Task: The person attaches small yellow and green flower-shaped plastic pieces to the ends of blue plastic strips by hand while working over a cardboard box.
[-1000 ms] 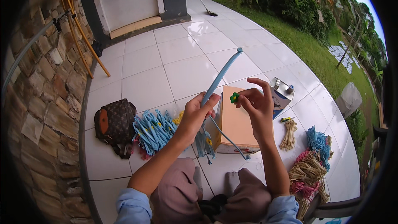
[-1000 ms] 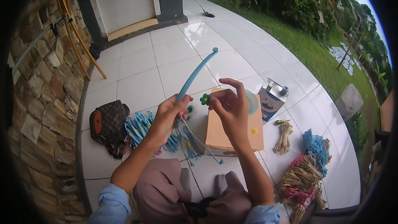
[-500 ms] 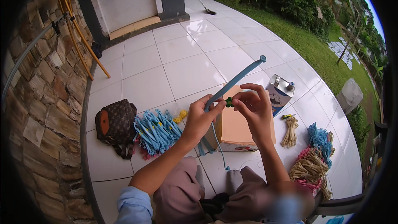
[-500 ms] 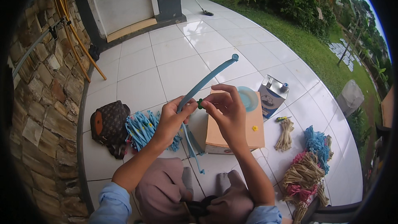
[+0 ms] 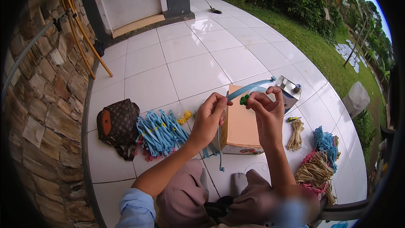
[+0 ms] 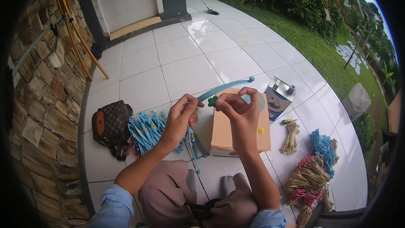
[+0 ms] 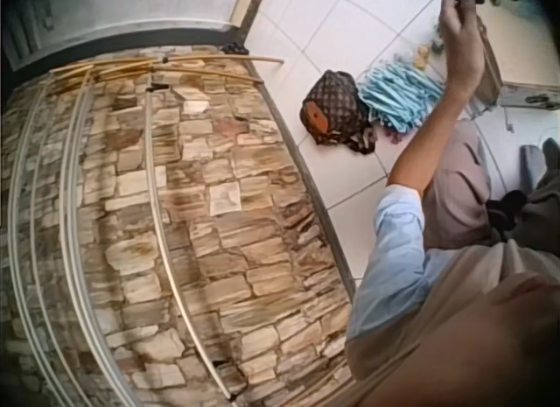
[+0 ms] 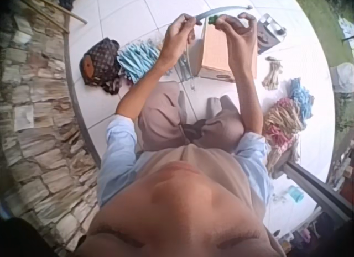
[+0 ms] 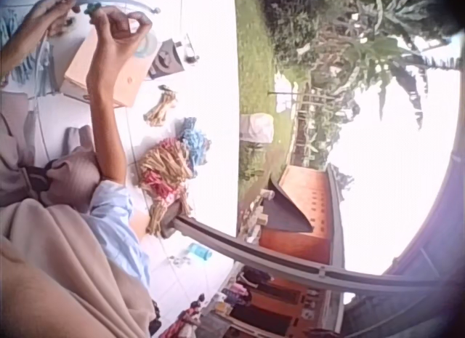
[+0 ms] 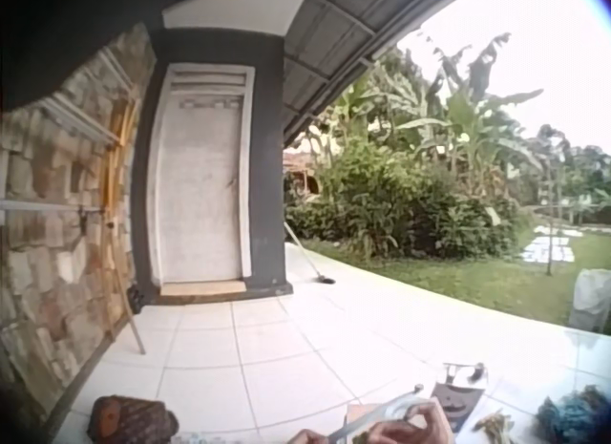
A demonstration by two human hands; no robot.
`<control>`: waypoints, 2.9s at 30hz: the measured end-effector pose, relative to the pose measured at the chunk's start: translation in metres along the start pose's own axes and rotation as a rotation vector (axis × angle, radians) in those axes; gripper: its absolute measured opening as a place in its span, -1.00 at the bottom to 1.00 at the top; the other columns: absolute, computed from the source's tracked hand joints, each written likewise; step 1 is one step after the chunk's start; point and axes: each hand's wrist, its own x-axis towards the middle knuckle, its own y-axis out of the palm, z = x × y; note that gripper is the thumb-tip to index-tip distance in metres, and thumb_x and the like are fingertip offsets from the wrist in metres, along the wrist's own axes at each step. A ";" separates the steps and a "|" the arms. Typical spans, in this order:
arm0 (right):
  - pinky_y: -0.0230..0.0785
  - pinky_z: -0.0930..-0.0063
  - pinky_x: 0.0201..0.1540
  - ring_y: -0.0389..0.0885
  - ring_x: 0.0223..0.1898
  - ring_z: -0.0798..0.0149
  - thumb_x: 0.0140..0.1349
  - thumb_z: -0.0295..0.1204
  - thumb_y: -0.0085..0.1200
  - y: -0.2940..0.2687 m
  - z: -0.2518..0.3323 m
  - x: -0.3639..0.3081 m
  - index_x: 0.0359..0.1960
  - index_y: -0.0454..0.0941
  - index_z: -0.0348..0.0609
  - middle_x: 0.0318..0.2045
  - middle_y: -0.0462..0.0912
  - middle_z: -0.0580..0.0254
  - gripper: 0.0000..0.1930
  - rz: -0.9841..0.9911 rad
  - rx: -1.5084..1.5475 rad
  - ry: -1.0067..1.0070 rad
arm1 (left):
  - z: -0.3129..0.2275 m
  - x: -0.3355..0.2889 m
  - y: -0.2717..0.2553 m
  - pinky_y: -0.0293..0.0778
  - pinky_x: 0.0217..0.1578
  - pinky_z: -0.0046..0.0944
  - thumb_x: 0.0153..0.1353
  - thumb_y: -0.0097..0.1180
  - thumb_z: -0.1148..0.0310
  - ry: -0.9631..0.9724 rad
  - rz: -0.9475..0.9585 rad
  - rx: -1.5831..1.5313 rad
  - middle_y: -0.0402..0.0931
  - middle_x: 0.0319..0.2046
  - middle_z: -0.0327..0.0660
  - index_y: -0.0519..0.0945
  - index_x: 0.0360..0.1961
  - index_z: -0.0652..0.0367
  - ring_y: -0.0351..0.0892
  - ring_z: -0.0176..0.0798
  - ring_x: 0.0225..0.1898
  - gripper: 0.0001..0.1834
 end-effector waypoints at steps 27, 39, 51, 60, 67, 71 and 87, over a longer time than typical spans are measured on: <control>0.35 0.58 -0.23 0.49 -0.38 0.36 0.01 -0.67 0.12 0.026 -0.016 -0.002 -0.30 0.00 -0.07 -0.38 0.52 0.09 -0.54 -0.109 0.218 0.007 | 0.003 -0.007 0.011 0.07 -0.64 -0.42 0.28 -0.15 0.38 0.348 -0.176 0.311 0.26 -0.68 -0.26 0.32 -0.34 0.22 0.07 -0.48 -0.67 -0.87; 0.29 0.57 -0.16 0.42 -0.28 0.42 0.06 -0.68 0.05 0.031 -0.028 -0.005 -0.24 0.05 -0.07 -0.34 0.41 0.23 -0.59 -0.053 0.066 -0.191 | 0.005 -0.011 0.009 0.13 -0.60 -0.41 0.27 -0.11 0.35 0.380 -0.135 0.318 0.31 -0.63 -0.25 0.34 -0.33 0.21 0.16 -0.49 -0.62 -0.86; 0.29 0.51 -0.14 0.45 -0.26 0.36 0.11 -0.64 0.04 0.037 -0.021 -0.013 0.09 -0.12 -0.02 -0.32 0.46 0.13 -0.37 -0.041 0.021 -0.169 | 0.002 -0.008 0.010 0.05 -0.63 -0.48 0.23 -0.03 0.29 0.353 -0.217 0.260 0.42 -0.65 -0.34 0.41 -0.43 0.21 0.14 -0.60 -0.62 -0.80; 0.36 0.61 -0.32 0.47 -0.40 0.43 0.12 -0.66 0.01 0.022 -0.030 -0.004 0.11 -0.14 -0.03 -0.47 0.46 0.18 -0.36 -0.036 -0.315 -0.379 | 0.007 -0.006 0.016 0.08 -0.63 -0.47 0.28 -0.12 0.29 0.413 -0.198 0.337 0.32 -0.70 -0.33 0.43 -0.43 0.23 0.14 -0.57 -0.64 -0.76; 0.23 0.65 -0.44 0.40 -0.56 0.47 0.13 -0.57 0.04 0.018 -0.026 0.003 0.06 -0.05 -0.14 -0.64 0.42 0.28 -0.44 -0.067 -0.194 -0.257 | 0.006 -0.009 0.013 0.16 -0.57 -0.49 0.30 -0.18 0.27 0.185 -0.066 0.224 0.32 -0.68 -0.34 0.46 -0.36 0.23 0.20 -0.55 -0.64 -0.74; 0.23 0.66 -0.47 0.42 -0.57 0.47 0.14 -0.54 0.03 0.006 -0.021 0.007 0.06 -0.05 -0.12 -0.65 0.43 0.28 -0.46 -0.093 -0.207 -0.282 | 0.009 -0.004 0.003 0.30 -0.43 -0.47 0.25 -0.11 0.24 0.280 0.075 0.332 0.41 -0.61 -0.32 0.47 -0.26 0.21 0.38 -0.49 -0.52 -0.75; 0.23 0.33 0.02 0.40 -0.04 0.20 0.15 -0.23 0.06 0.009 -0.054 0.004 0.13 0.04 -0.19 -0.12 0.42 0.06 -0.39 0.294 -0.575 -0.138 | -0.003 0.012 -0.058 0.28 0.05 -0.03 0.17 -0.10 0.40 0.476 -0.239 -0.219 0.22 -0.44 -0.31 0.11 0.05 0.02 0.40 -0.24 -0.19 -0.57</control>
